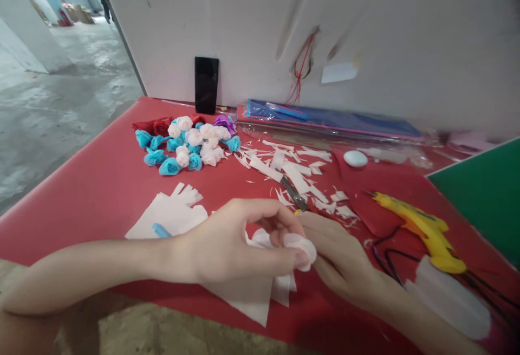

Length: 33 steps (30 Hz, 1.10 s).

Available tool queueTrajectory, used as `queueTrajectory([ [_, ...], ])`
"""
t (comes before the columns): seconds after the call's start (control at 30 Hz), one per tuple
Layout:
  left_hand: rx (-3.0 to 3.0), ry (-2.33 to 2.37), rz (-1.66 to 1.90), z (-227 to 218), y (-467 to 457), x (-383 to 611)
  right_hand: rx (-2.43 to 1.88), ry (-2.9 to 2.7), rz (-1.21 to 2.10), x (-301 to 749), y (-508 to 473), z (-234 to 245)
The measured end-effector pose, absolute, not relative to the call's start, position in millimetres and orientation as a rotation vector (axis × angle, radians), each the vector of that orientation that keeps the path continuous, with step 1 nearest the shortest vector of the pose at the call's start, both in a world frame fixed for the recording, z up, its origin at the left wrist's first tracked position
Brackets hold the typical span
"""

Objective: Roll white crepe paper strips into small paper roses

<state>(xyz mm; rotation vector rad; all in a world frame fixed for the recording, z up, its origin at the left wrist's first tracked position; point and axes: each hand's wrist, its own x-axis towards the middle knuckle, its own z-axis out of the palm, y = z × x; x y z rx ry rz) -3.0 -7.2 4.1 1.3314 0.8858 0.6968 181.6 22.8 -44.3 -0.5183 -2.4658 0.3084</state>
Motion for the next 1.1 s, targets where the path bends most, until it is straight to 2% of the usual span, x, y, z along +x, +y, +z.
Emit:
queueTrajectory([
  [0.53,1.385,0.878,0.773,-6,-2,-3,-0.621,-2.459,0.385,179,22,-43],
  [0.6,1.353,0.841,0.852,-9,1,-3,-0.671,-2.425,0.527,181,20,-41],
  [0.7,1.37,0.848,0.939,-17,5,-2,-0.812,-2.205,0.945,186,19,-40],
  [0.83,1.703,0.94,0.753,-35,6,3,-0.852,-1.778,1.347,191,18,-43],
  [0.97,2.053,0.867,0.837,-49,5,6,-0.792,-1.631,1.49,189,14,-46],
  [1.1,2.014,0.865,0.849,-49,6,5,-0.777,-1.697,1.455,186,9,-46],
])
